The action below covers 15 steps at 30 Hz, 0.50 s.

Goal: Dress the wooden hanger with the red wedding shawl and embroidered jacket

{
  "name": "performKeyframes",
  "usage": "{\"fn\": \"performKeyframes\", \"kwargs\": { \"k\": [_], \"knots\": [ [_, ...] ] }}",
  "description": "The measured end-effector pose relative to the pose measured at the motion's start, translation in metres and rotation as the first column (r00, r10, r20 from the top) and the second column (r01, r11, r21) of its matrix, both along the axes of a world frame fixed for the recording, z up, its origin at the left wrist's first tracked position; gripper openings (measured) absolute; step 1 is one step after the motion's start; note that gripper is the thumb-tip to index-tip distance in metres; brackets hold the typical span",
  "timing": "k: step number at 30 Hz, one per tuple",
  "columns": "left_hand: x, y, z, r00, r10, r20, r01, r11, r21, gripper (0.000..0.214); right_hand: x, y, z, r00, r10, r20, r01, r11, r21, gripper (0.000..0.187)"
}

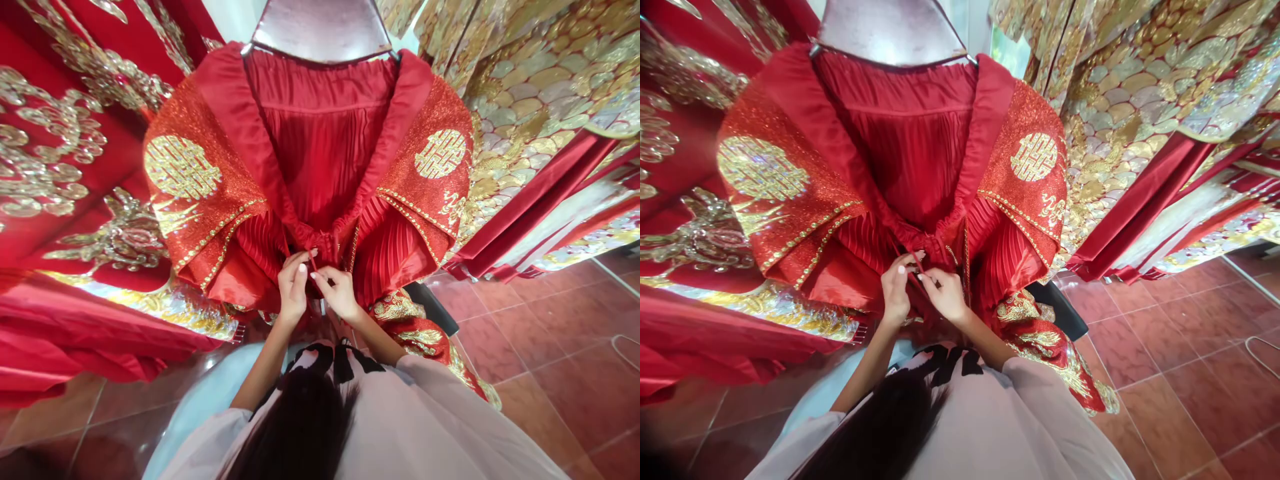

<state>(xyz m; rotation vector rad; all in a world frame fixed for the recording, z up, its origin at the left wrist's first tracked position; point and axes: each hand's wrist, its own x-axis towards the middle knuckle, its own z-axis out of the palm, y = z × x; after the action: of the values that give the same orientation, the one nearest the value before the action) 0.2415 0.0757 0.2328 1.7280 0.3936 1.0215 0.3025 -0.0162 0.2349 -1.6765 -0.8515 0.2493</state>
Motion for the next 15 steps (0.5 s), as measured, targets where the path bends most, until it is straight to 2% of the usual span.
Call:
{"fn": "performKeyframes", "kwargs": {
  "k": [2,4,6,8,9,11,13,15],
  "knots": [
    [0.003,0.000,0.011,0.999,-0.047,-0.020,0.045,0.996,-0.081,0.037,0.001,-0.007,0.007,0.998,0.056,0.029,-0.055,0.998,-0.038,0.031],
    [0.006,0.001,0.016,0.999,-0.019,-0.046,0.012,0.990,-0.142,0.033,0.007,-0.014,0.022,0.998,0.030,0.063,-0.030,1.000,-0.010,0.028],
    [0.008,0.003,0.015,0.998,0.035,-0.053,-0.044,0.982,-0.181,0.033,0.017,-0.018,0.037,0.990,-0.122,0.073,0.115,0.989,0.091,0.020],
    [0.007,0.004,0.011,0.997,0.058,-0.060,-0.069,0.976,-0.208,0.035,0.028,-0.018,0.046,0.966,-0.248,0.079,0.234,0.960,0.157,0.021],
    [0.006,0.005,0.009,0.997,0.054,-0.063,-0.067,0.974,-0.217,0.036,0.033,-0.015,0.047,0.963,-0.250,0.099,0.234,0.961,0.145,0.022],
    [0.004,0.003,0.004,0.997,0.020,-0.068,-0.035,0.974,-0.225,0.038,0.040,-0.008,0.043,0.970,-0.177,0.164,0.169,0.984,0.060,0.019],
    [0.002,-0.001,-0.002,0.998,-0.014,-0.063,-0.002,0.969,-0.246,0.042,0.041,-0.002,0.033,0.973,-0.103,0.206,0.112,0.993,-0.031,0.029],
    [-0.001,-0.008,-0.007,0.998,-0.041,-0.053,0.023,0.955,-0.296,0.045,0.036,-0.002,0.024,0.982,-0.080,0.173,0.094,0.993,-0.076,0.037]
  ]
}}
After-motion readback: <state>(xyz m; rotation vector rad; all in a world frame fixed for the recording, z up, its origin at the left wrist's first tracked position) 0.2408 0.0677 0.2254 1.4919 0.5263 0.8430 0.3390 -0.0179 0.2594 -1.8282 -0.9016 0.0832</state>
